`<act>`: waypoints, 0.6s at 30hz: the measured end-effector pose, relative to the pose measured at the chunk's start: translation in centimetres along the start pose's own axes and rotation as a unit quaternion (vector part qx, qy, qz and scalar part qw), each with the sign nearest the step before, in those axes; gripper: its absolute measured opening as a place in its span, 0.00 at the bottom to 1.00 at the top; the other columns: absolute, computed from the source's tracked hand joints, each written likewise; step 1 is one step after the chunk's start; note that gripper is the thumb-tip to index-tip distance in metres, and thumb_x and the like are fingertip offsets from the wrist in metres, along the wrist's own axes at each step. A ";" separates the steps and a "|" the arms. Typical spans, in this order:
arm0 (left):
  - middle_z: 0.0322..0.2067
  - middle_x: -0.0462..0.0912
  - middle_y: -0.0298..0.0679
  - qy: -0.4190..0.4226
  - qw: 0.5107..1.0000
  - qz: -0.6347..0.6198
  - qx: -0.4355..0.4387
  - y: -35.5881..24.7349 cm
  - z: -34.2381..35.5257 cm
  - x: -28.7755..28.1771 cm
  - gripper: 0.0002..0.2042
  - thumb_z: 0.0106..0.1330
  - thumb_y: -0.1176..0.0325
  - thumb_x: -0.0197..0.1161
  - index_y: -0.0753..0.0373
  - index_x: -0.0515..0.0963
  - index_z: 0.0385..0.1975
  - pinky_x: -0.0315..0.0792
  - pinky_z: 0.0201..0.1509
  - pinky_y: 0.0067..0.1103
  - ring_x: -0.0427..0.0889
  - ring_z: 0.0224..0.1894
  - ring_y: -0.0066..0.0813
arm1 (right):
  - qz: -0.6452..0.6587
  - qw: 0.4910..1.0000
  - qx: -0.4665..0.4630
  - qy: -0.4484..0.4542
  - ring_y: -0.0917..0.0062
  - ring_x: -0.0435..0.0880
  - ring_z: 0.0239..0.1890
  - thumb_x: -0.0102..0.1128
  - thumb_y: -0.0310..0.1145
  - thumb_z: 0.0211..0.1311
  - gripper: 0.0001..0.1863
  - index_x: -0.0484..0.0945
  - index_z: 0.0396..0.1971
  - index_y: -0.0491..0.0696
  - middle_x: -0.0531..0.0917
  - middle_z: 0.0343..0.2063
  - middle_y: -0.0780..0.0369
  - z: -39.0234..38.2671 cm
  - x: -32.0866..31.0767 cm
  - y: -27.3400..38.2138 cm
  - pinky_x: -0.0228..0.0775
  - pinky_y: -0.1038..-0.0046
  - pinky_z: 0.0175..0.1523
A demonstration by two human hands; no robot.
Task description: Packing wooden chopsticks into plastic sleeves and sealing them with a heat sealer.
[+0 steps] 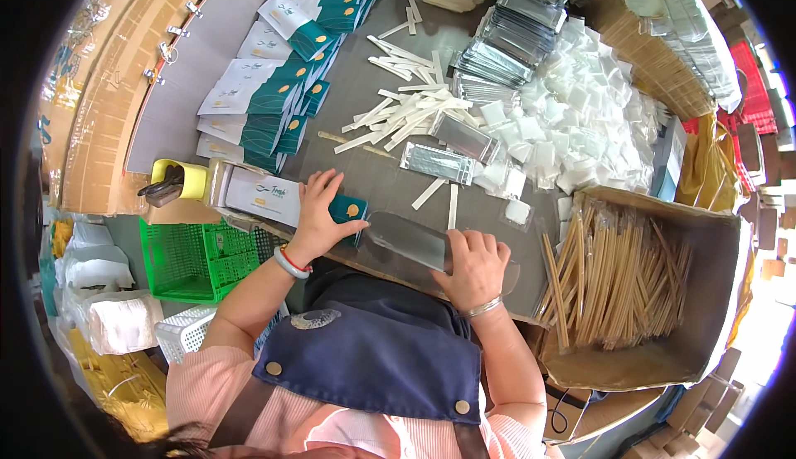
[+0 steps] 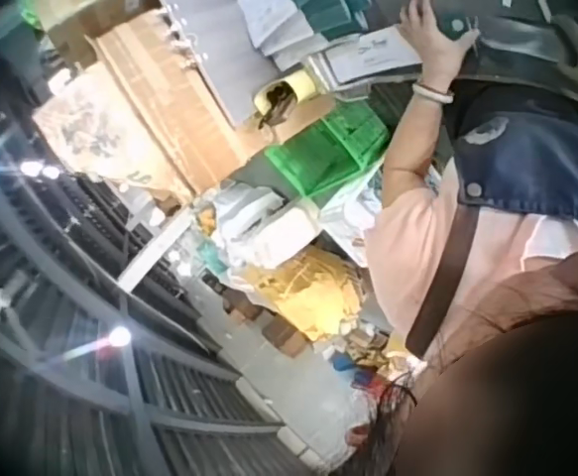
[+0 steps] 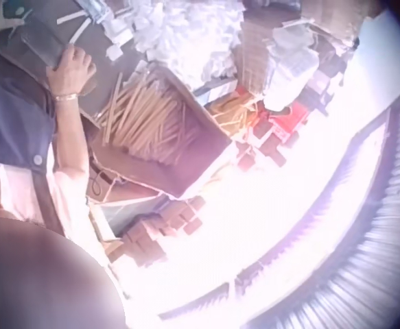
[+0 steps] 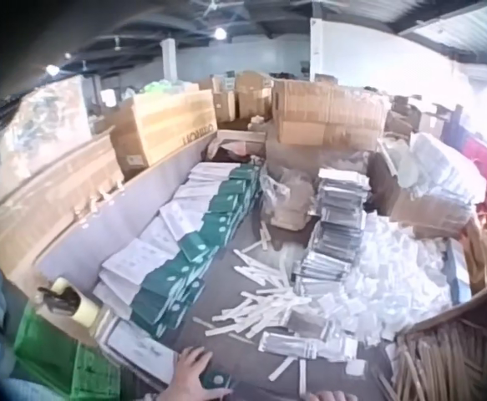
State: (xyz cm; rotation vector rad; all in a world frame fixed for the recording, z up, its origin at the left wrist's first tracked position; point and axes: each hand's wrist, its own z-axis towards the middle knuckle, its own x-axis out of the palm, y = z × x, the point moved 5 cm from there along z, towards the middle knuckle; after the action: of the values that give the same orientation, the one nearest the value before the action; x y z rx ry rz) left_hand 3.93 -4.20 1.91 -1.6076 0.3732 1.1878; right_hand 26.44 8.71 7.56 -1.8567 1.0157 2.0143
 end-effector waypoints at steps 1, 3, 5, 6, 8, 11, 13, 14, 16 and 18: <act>0.58 0.64 0.48 -0.001 1.000 0.000 -0.001 0.0 0.1 -0.1 0.44 0.40 0.48 0.74 0.67 0.66 0.56 0.45 0.64 0.49 0.57 0.62 0.50 | 0.031 0.999 -0.008 0.007 0.66 0.73 0.44 0.74 0.41 0.30 0.32 0.75 0.43 0.52 0.78 0.38 0.63 0.2 0.6 -0.1 0.59 0.63 0.50; 0.58 0.64 0.48 0.005 1.000 0.006 -0.009 -0.2 0.0 0.1 0.45 0.40 0.48 0.74 0.68 0.65 0.57 0.44 0.64 0.49 0.56 0.63 0.49 | 0.051 0.998 -0.018 0.014 0.66 0.73 0.45 0.74 0.40 0.30 0.32 0.75 0.44 0.52 0.78 0.38 0.63 1.1 2.0 1.1 0.59 0.62 0.50; 0.59 0.63 0.49 0.021 1.000 0.020 0.002 -0.6 -0.1 0.2 0.45 0.40 0.48 0.74 0.67 0.64 0.58 0.44 0.64 0.49 0.58 0.62 0.50 | 0.070 0.997 -0.024 0.017 0.66 0.73 0.46 0.74 0.40 0.31 0.33 0.75 0.45 0.52 0.78 0.39 0.63 2.1 3.6 2.9 0.59 0.62 0.51; 0.59 0.63 0.49 0.034 0.999 0.036 0.014 -0.7 0.3 0.2 0.46 0.40 0.48 0.74 0.66 0.63 0.59 0.45 0.64 0.50 0.59 0.62 0.50 | 0.091 0.994 -0.056 0.012 0.65 0.73 0.48 0.74 0.41 0.32 0.34 0.73 0.47 0.52 0.77 0.41 0.62 2.8 4.3 4.1 0.59 0.62 0.52; 0.58 0.65 0.49 0.027 0.999 0.027 0.036 -0.4 1.5 0.0 0.42 0.43 0.50 0.73 0.65 0.65 0.58 0.49 0.63 0.47 0.62 0.60 0.50 | 0.172 0.980 -0.101 -0.007 0.64 0.72 0.51 0.73 0.42 0.36 0.37 0.71 0.53 0.52 0.76 0.46 0.58 4.2 3.2 4.8 0.59 0.62 0.56; 0.51 0.71 0.48 -0.026 0.998 -0.016 0.062 0.7 4.2 -0.6 0.31 0.48 0.58 0.71 0.63 0.70 0.53 0.60 0.57 0.40 0.68 0.54 0.50 | 0.518 0.841 -0.153 0.039 0.65 0.73 0.52 0.71 0.44 0.42 0.39 0.67 0.57 0.50 0.75 0.51 0.54 4.7 -5.9 6.8 0.60 0.65 0.60; 0.46 0.74 0.47 -0.074 0.992 -0.053 0.085 2.0 6.9 -0.8 0.24 0.50 0.62 0.69 0.62 0.74 0.48 0.65 0.53 0.37 0.72 0.49 0.49 | 0.725 0.650 -0.221 0.053 0.61 0.77 0.44 0.65 0.45 0.52 0.34 0.65 0.58 0.47 0.78 0.44 0.53 2.2 -13.1 9.3 0.71 0.61 0.47; 0.40 0.75 0.44 -0.082 0.993 0.003 0.088 1.3 9.0 -0.2 0.17 0.51 0.66 0.67 0.62 0.75 0.41 0.67 0.47 0.35 0.73 0.45 0.46 | 0.737 0.510 -0.432 -0.096 0.54 0.80 0.33 0.52 0.37 0.65 0.14 0.69 0.36 0.38 0.78 0.37 0.42 2.3 -16.3 10.0 0.75 0.56 0.40; 0.33 0.76 0.42 -0.106 0.990 0.076 0.054 3.8 9.4 -0.1 0.10 0.53 0.69 0.66 0.62 0.77 0.35 0.69 0.42 0.34 0.75 0.40 0.44 | 0.817 0.464 -0.325 -0.109 0.63 0.80 0.28 0.48 0.36 0.66 0.11 0.72 0.37 0.44 0.80 0.33 0.53 0.4 -19.4 10.4 0.75 0.56 0.32; 0.28 0.75 0.39 -0.069 0.990 0.079 0.090 3.4 10.3 0.2 0.07 0.52 0.70 0.65 0.61 0.75 0.28 0.68 0.37 0.35 0.75 0.34 0.43 | 0.794 0.439 -0.401 0.124 0.73 0.80 0.24 0.41 0.35 0.68 0.10 0.74 0.37 0.51 0.79 0.29 0.62 -6.0 -19.2 1.3 0.76 0.58 0.23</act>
State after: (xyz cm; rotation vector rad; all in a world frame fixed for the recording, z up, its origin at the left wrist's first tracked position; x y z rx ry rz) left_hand -3.67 3.40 0.30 -1.3526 0.5095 1.3374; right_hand 33.84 9.56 26.27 -1.0730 3.1939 3.6536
